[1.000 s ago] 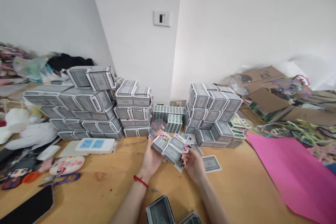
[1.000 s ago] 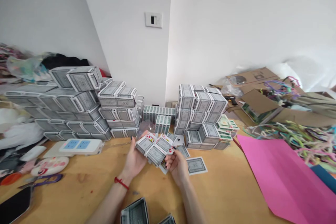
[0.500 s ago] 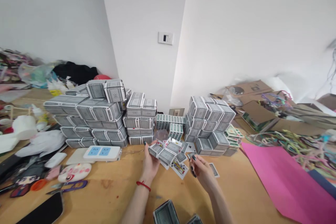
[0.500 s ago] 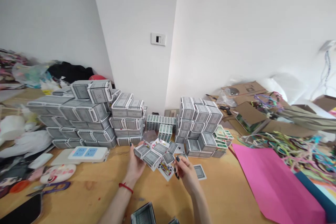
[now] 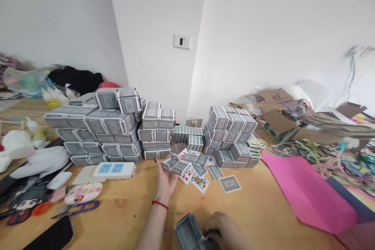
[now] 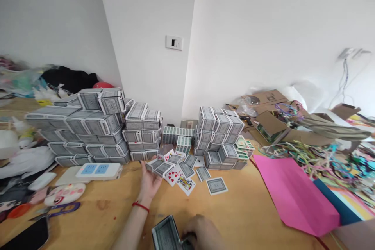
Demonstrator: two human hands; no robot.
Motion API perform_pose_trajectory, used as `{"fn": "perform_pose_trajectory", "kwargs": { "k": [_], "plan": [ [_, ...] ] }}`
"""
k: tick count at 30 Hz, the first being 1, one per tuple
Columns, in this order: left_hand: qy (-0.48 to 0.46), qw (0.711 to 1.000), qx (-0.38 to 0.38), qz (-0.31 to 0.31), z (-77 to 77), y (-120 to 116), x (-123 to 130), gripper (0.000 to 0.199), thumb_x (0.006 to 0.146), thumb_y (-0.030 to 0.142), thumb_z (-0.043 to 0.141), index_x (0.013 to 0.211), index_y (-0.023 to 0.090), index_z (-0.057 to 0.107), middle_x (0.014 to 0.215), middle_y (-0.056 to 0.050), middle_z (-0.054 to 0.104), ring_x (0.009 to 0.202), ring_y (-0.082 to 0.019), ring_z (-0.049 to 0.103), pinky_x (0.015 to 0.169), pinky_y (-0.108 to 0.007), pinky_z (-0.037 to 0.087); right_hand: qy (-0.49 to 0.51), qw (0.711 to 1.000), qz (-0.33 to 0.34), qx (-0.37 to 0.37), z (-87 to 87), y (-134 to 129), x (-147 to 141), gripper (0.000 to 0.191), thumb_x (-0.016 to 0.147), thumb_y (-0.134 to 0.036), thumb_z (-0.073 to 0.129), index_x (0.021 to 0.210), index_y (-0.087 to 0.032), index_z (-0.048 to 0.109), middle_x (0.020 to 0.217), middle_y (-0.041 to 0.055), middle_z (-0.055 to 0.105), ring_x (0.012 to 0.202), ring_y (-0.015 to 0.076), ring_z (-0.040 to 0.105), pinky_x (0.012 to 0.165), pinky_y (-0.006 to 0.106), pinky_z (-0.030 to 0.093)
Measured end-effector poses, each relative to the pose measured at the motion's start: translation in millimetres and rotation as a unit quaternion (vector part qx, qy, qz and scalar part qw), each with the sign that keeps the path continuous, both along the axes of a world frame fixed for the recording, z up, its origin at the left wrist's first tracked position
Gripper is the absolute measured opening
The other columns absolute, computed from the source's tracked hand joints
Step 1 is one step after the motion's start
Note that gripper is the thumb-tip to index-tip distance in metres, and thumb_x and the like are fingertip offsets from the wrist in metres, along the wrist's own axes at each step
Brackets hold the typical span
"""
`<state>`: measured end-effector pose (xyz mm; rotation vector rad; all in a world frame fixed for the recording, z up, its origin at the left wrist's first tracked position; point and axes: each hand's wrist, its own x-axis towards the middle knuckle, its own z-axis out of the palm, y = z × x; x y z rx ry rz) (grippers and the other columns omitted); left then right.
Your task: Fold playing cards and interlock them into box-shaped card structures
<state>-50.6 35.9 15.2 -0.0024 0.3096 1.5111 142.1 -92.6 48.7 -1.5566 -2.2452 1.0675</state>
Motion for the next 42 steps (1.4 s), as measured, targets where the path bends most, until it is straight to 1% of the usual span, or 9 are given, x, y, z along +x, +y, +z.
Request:
{"fn": "perform_pose_trajectory", "kwargs": {
  "k": [4, 11, 16, 19, 21, 25, 31, 38, 42],
  "plan": [
    [0.007, 1.000, 0.005, 0.011, 3.0, 0.2, -4.9, 0.038, 0.084, 0.041, 0.035, 0.106, 0.020, 0.058, 0.086, -0.008, 0.069, 0.079, -0.020, 0.064, 0.076, -0.035, 0.048, 0.039, 0.997, 0.017, 0.060, 20.6, 18.9, 7.2, 0.041, 0.059, -0.003, 0.037, 0.074, -0.023, 0.069, 0.074, 0.0023, 0.068, 0.075, 0.0153, 0.058, 0.070, 0.023, 0.041],
    [-0.001, 1.000, 0.008, 0.000, 7.2, -3.2, -17.3, 0.039, 0.082, 0.045, 0.038, 0.100, 0.020, 0.062, 0.085, -0.008, 0.069, 0.081, -0.022, 0.063, 0.079, -0.039, 0.045, -0.022, 0.977, 0.127, 0.167, 45.3, 97.7, 11.3, 0.041, 0.054, 0.002, 0.038, 0.065, -0.022, 0.069, 0.085, 0.0039, 0.065, 0.091, 0.0176, 0.051, 0.083, 0.029, 0.037],
    [-0.031, 0.998, 0.020, -0.048, 7.6, -5.0, -18.7, 0.036, 0.082, 0.041, 0.038, 0.098, 0.020, 0.063, 0.083, -0.007, 0.069, 0.079, -0.022, 0.063, 0.082, -0.044, 0.042, 0.040, 0.973, 0.089, 0.210, 43.2, 127.0, 4.9, 0.036, 0.063, 0.000, 0.043, 0.073, -0.023, 0.070, 0.103, 0.0052, 0.059, 0.108, 0.0224, 0.042, 0.091, 0.039, 0.032],
    [-0.020, 0.998, 0.027, -0.051, 8.0, -4.4, -15.2, 0.033, 0.083, 0.036, 0.037, 0.100, 0.021, 0.062, 0.084, -0.006, 0.069, 0.080, -0.022, 0.063, 0.083, -0.043, 0.042, 0.228, 0.960, -0.060, 0.149, 36.6, 121.9, 4.6, 0.025, 0.076, -0.015, 0.046, 0.092, -0.022, 0.065, 0.099, 0.0073, 0.060, 0.098, 0.0210, 0.051, 0.088, 0.042, 0.037],
    [-0.013, 0.998, 0.031, -0.053, 9.7, -4.2, -10.6, 0.033, 0.083, 0.032, 0.037, 0.103, 0.021, 0.061, 0.087, -0.007, 0.068, 0.084, -0.022, 0.062, 0.084, -0.042, 0.042, 0.383, 0.915, -0.126, 0.018, 34.4, 110.5, 2.4, 0.026, 0.079, -0.029, 0.047, 0.101, -0.020, 0.059, 0.093, 0.0076, 0.061, 0.088, 0.0202, 0.057, 0.079, 0.041, 0.044],
    [-0.014, 0.997, 0.036, -0.069, 18.0, -7.8, 5.4, 0.033, 0.084, 0.026, 0.036, 0.109, 0.022, 0.057, 0.094, -0.005, 0.067, 0.089, -0.021, 0.061, 0.087, -0.040, 0.041, 0.512, 0.844, -0.066, -0.142, 37.1, 85.5, -11.8, 0.043, 0.069, -0.037, 0.063, 0.106, -0.016, 0.056, 0.098, 0.0089, 0.060, 0.089, 0.0203, 0.058, 0.078, 0.036, 0.045],
    [0.011, 0.994, 0.031, -0.104, 33.2, -19.8, 28.9, 0.028, 0.083, 0.022, 0.039, 0.102, 0.017, 0.060, 0.091, -0.006, 0.068, 0.087, -0.020, 0.061, 0.088, -0.038, 0.040, 0.591, 0.787, -0.137, -0.110, 37.6, 80.3, -30.4, 0.045, 0.056, -0.039, 0.072, 0.094, -0.019, 0.059, 0.095, 0.0062, 0.063, 0.085, 0.0200, 0.059, 0.068, 0.030, 0.047],
    [0.067, 0.993, 0.052, -0.078, 36.1, -22.5, 26.6, 0.024, 0.081, 0.029, 0.043, 0.081, 0.017, 0.064, 0.083, -0.005, 0.068, 0.079, -0.020, 0.063, 0.081, -0.037, 0.044, 0.614, 0.768, -0.130, -0.130, 37.1, 74.1, -38.1, 0.049, 0.050, -0.044, 0.074, 0.089, -0.019, 0.058, 0.095, 0.0088, 0.063, 0.082, 0.0213, 0.059, 0.065, 0.030, 0.046],
    [0.070, 0.990, 0.077, -0.098, 32.3, -22.6, 24.8, 0.026, 0.082, 0.030, 0.043, 0.095, 0.018, 0.062, 0.096, -0.006, 0.065, 0.093, -0.020, 0.058, 0.086, -0.036, 0.041, 0.625, 0.763, -0.131, -0.104, 42.4, 73.8, -33.0, 0.045, 0.055, -0.042, 0.072, 0.092, -0.020, 0.059, 0.096, 0.0079, 0.063, 0.086, 0.0219, 0.059, 0.072, 0.033, 0.045]
  ]
}}
